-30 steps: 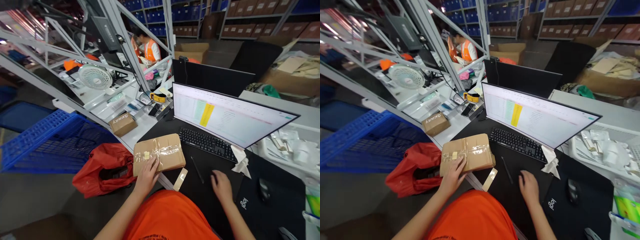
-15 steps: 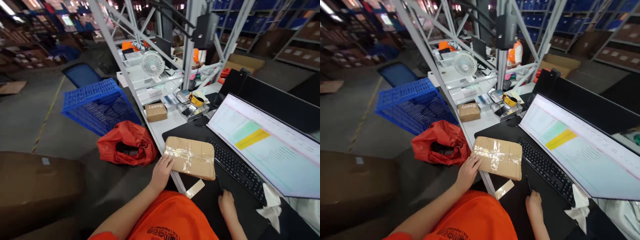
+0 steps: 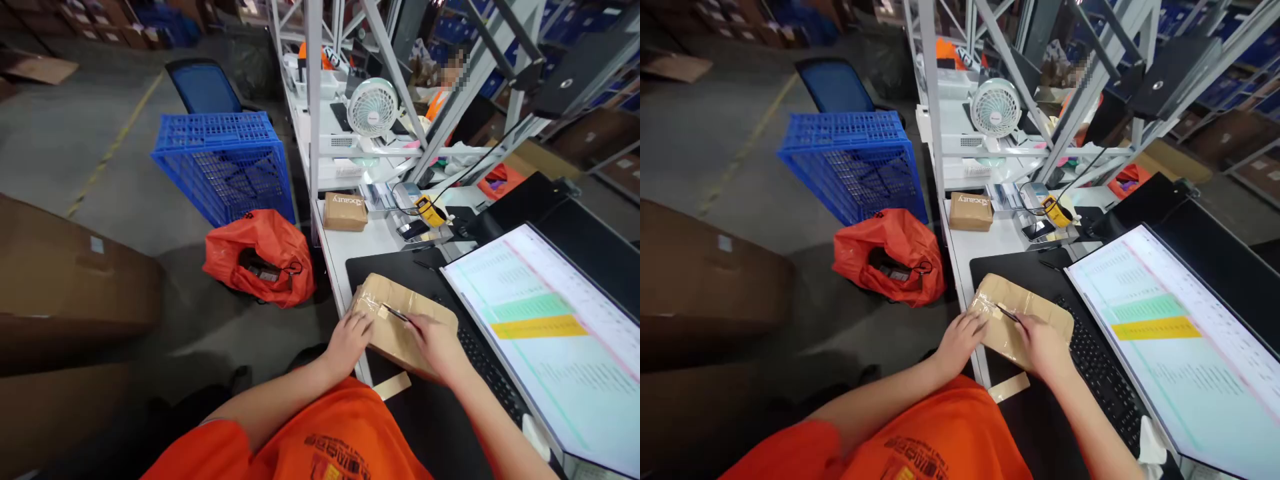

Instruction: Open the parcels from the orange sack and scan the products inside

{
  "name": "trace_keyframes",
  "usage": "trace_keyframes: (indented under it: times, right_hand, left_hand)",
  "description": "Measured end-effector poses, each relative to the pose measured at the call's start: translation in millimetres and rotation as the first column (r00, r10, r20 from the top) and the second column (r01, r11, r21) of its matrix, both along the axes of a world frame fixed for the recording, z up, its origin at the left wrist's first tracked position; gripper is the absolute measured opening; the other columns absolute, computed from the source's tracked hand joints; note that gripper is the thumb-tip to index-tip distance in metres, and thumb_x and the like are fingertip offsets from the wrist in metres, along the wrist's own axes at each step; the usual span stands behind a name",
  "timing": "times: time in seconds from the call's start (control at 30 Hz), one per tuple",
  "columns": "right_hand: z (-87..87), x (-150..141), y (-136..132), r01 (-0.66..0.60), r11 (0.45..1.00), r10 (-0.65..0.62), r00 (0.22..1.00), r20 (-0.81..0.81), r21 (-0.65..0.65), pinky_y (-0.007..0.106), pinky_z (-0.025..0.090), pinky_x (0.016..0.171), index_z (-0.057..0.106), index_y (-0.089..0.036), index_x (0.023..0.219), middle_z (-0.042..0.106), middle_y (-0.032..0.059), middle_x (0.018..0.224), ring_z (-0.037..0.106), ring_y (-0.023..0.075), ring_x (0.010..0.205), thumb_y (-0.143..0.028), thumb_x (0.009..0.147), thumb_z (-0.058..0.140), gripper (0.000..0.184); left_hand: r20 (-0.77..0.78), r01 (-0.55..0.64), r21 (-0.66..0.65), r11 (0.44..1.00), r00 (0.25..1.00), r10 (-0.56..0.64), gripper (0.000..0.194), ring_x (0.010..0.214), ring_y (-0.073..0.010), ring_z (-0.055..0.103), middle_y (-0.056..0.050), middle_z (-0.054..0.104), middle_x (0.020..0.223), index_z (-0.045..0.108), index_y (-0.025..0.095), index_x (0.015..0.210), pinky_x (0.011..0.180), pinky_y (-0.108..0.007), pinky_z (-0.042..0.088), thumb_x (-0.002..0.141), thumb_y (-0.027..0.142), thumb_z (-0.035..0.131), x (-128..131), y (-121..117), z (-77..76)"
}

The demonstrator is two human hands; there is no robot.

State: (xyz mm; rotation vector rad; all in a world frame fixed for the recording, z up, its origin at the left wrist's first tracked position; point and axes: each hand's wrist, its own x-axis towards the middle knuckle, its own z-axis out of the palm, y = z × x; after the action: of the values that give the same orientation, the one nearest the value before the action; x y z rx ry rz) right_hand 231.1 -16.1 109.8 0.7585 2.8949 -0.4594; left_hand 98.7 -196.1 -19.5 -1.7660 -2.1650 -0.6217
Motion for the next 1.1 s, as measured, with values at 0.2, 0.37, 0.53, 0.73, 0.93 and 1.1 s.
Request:
trace_keyframes:
  times: [0.2,0.37,0.53,0.73,0.93,1.1]
  right_hand:
    - [15.1,-66,-12,-0.192,0.962,0.144,0.961,0.236,0.193,0.026,0.049,0.074,0.07,-0.023,0.122,0.075,0.0087,0.108,0.072,0.0188,0.092,-0.032,0.104,0.04,0.036]
    - [21.2,-77,-17,-0.275,0.926,0.166,0.912,0.376,0.258,0.028,0.048,0.067,0.071,-0.02,0.111,0.077,0.0109,0.099,0.074,0.0224,0.084,-0.024,0.103,0.037,0.035]
    - [20.5,-71,-10,-0.189,0.96,0.075,0.885,0.459,0.208,0.031,0.051,0.071,0.072,-0.02,0.107,0.077,0.0138,0.099,0.074,0.0247,0.087,-0.026,0.103,0.036,0.037]
    - [25.1,-43,12,-0.093,0.972,-0.024,0.876,0.481,0.218,0.035,0.051,0.075,0.076,-0.021,0.102,0.076,0.0123,0.097,0.073,0.0271,0.091,-0.034,0.102,0.04,0.037]
    - [30.7,-38,5,-0.11,0.949,0.036,0.969,0.245,0.295,0.028,0.049,0.078,0.069,-0.022,0.117,0.071,0.0085,0.115,0.07,0.0198,0.098,-0.032,0.099,0.051,0.028]
    - [20.8,-64,-15,-0.285,0.905,0.169,0.923,0.347,0.316,0.026,0.048,0.066,0.062,-0.021,0.125,0.069,0.0089,0.11,0.07,0.0188,0.086,-0.016,0.099,0.04,0.035]
  left_hand:
    - [-0.01,0.002,0.006,1.0,1.0,-0.002,0.027,0.125,-0.0204,0.059,-0.006,0.072,0.12,0.064,0.018,0.126,0.111,-0.042,0.046,0.103,0.019,0.05,2,2,-6.6]
    - [-0.001,0.009,-0.023,1.0,1.0,-0.009,0.028,0.121,-0.0194,0.06,-0.006,0.071,0.122,0.062,0.018,0.129,0.109,-0.041,0.046,0.104,0.019,0.049,1,1,-6.9]
    - [0.027,0.031,-0.069,0.997,0.999,-0.029,0.031,0.117,-0.0193,0.061,-0.007,0.071,0.12,0.062,0.018,0.13,0.11,-0.041,0.046,0.102,0.015,0.049,-3,2,-3.3]
    - [-0.004,0.034,-0.021,0.999,0.999,-0.034,0.029,0.112,-0.0199,0.062,-0.006,0.072,0.117,0.064,0.017,0.125,0.106,-0.039,0.048,0.102,0.013,0.046,-6,6,-4.7]
    - [0.025,0.039,-0.077,0.996,0.999,-0.037,0.036,0.11,-0.0214,0.062,-0.009,0.071,0.116,0.061,0.018,0.13,0.106,-0.042,0.048,0.102,0.011,0.04,-4,6,-2.9]
    - [0.023,0.026,-0.115,0.993,0.999,-0.023,0.036,0.105,-0.0222,0.062,-0.008,0.07,0.114,0.062,0.018,0.13,0.107,-0.042,0.048,0.101,0.011,0.043,-4,6,5.9]
